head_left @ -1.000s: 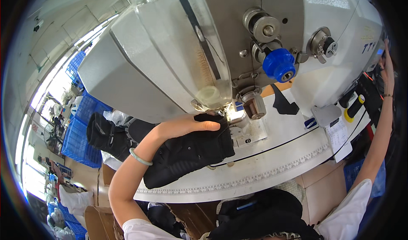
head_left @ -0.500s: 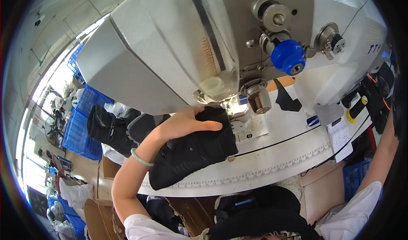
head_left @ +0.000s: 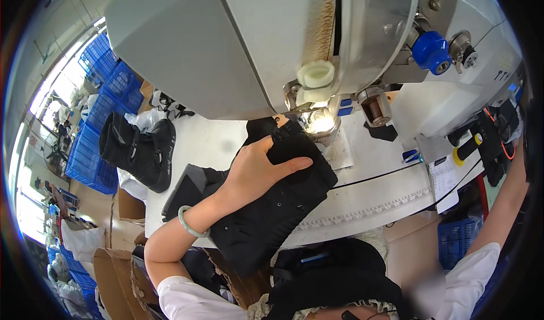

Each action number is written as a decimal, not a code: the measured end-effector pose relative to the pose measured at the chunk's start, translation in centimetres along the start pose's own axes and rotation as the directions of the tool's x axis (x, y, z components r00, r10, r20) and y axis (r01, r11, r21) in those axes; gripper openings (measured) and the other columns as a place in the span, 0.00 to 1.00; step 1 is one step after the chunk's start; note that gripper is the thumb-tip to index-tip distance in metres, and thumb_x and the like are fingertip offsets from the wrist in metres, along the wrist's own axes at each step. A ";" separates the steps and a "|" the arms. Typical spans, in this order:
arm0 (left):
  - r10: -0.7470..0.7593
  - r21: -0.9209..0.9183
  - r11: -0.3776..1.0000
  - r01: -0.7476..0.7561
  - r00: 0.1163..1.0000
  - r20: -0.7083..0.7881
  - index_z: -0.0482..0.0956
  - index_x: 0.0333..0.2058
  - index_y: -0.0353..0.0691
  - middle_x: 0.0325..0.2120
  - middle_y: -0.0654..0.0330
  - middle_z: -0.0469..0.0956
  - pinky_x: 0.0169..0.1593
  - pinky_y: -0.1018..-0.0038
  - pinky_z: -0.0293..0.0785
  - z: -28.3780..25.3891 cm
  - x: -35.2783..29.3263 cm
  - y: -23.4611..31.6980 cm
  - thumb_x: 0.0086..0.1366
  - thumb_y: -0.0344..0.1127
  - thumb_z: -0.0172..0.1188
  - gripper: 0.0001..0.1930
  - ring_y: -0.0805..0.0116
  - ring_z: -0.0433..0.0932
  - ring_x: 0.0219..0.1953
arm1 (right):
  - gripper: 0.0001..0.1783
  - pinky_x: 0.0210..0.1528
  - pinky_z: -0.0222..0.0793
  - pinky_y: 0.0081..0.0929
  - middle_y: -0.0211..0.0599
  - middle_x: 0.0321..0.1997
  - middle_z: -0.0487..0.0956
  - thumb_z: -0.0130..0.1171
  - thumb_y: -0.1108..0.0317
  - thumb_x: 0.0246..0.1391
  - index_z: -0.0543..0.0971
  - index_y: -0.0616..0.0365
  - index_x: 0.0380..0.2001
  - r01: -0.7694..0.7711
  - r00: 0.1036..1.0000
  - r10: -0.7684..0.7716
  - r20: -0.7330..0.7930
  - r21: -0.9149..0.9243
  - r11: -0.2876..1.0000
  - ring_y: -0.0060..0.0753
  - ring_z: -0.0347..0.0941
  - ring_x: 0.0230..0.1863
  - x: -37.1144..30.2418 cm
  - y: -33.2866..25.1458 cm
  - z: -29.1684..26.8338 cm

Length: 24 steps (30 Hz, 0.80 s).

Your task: The person positions shoe upper components under a sewing machine, stitches them together while guiding the material by hand, and trims excess thread using thread snips.

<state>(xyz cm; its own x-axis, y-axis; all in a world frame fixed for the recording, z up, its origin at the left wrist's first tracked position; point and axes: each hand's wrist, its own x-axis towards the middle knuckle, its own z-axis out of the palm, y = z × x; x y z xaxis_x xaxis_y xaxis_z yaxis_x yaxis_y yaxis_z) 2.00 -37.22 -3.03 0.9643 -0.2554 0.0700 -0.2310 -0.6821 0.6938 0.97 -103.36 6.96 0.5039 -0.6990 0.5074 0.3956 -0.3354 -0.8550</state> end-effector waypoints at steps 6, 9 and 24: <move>0.061 0.053 0.997 -0.057 0.996 -0.069 0.64 0.17 0.33 0.11 0.55 0.67 0.24 0.70 0.67 0.6 -0.7 -0.6 0.44 0.58 0.67 0.31 0.65 0.65 0.15 | 0.18 0.27 0.57 0.25 0.33 0.28 0.69 0.51 0.57 0.56 0.72 0.65 0.36 0.000 1.000 0.000 -0.005 0.016 1.000 0.24 0.61 0.25 -0.4 0.0 0.2; 0.114 0.042 0.993 -0.110 0.987 -0.112 0.63 0.17 0.34 0.10 0.55 0.65 0.23 0.70 0.65 0.9 -0.7 -0.8 0.44 0.58 0.67 0.31 0.64 0.62 0.14 | 0.18 0.26 0.56 0.24 0.33 0.27 0.68 0.52 0.57 0.56 0.72 0.65 0.35 0.004 1.000 -0.003 -0.022 0.026 1.000 0.24 0.60 0.25 -0.4 -0.3 0.7; 0.153 0.061 0.987 -0.146 0.979 -0.133 0.68 0.20 0.32 0.11 0.55 0.70 0.23 0.71 0.68 1.7 -1.0 -1.4 0.45 0.55 0.68 0.28 0.64 0.68 0.14 | 0.09 0.24 0.56 0.19 0.30 0.24 0.68 0.48 0.63 0.58 0.71 0.59 0.33 0.096 0.960 -0.102 0.261 0.035 0.995 0.20 0.62 0.24 -31.4 -2.2 13.9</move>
<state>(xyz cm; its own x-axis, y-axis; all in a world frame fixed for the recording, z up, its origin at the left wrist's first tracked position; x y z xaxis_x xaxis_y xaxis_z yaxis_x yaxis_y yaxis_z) 1.10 -37.15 -5.31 0.9262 -0.2634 0.2699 -0.3768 -0.6781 0.6311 -5.04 -71.97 -5.60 0.6435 -0.4722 0.6024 0.4688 -0.3791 -0.7978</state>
